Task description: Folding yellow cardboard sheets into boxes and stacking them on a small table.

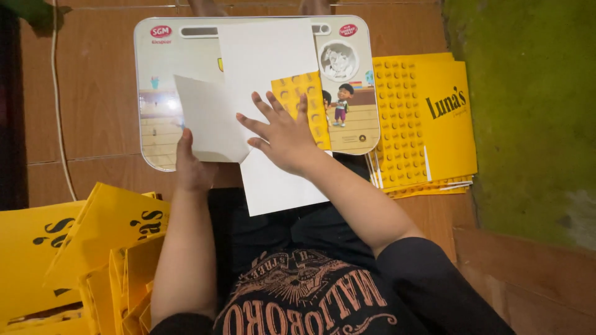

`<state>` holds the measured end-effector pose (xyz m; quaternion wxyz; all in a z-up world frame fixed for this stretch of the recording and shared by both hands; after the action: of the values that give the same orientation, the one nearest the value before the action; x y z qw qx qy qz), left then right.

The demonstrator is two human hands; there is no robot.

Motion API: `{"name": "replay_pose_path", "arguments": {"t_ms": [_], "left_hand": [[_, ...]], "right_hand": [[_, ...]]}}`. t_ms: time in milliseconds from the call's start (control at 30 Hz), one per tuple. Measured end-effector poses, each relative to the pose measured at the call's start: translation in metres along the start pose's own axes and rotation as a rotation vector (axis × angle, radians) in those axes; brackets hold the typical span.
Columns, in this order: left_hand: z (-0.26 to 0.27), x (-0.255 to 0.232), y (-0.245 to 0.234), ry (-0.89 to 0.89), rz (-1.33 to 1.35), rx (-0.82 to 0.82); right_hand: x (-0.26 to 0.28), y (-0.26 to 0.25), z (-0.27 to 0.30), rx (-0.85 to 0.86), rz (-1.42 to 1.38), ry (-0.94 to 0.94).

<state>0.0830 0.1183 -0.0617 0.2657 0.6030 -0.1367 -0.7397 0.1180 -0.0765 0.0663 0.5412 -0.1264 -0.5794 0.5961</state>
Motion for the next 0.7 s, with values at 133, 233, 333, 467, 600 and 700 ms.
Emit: {"name": "replay_pose_path", "arguments": {"t_ms": [133,233,333,467,600,700], "left_hand": [[0.002,-0.006,-0.002,0.103,0.072,0.012],[0.013,-0.014,-0.006,-0.009,0.103,-0.01],[0.029,-0.025,0.002,0.0,0.276,-0.067],[0.035,-0.021,0.03,0.121,0.356,0.035],[0.041,-0.02,0.086,0.219,-0.485,0.319],[0.039,-0.019,0.113,0.582,-1.055,0.328]], "right_hand": [[0.002,-0.005,0.004,0.003,0.016,0.011],[0.008,-0.003,0.005,0.037,0.034,-0.014],[0.016,-0.003,0.008,0.022,0.012,0.032],[0.014,0.0,0.002,-0.079,-0.049,0.065],[0.011,0.001,0.003,-0.115,-0.098,0.022],[-0.026,0.018,-0.014,-0.281,-0.255,0.006]]}}
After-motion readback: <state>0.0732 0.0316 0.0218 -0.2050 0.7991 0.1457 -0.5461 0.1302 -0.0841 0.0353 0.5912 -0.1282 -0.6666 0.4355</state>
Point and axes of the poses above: each hand's wrist, its own z-axis away from the middle knuckle, its own y-axis out of the palm, x = y × z, the point moved 7 cm from there along -z, towards the middle knuckle, and after that the axes turned 7 degrees about -z, right-handed, at the moved point
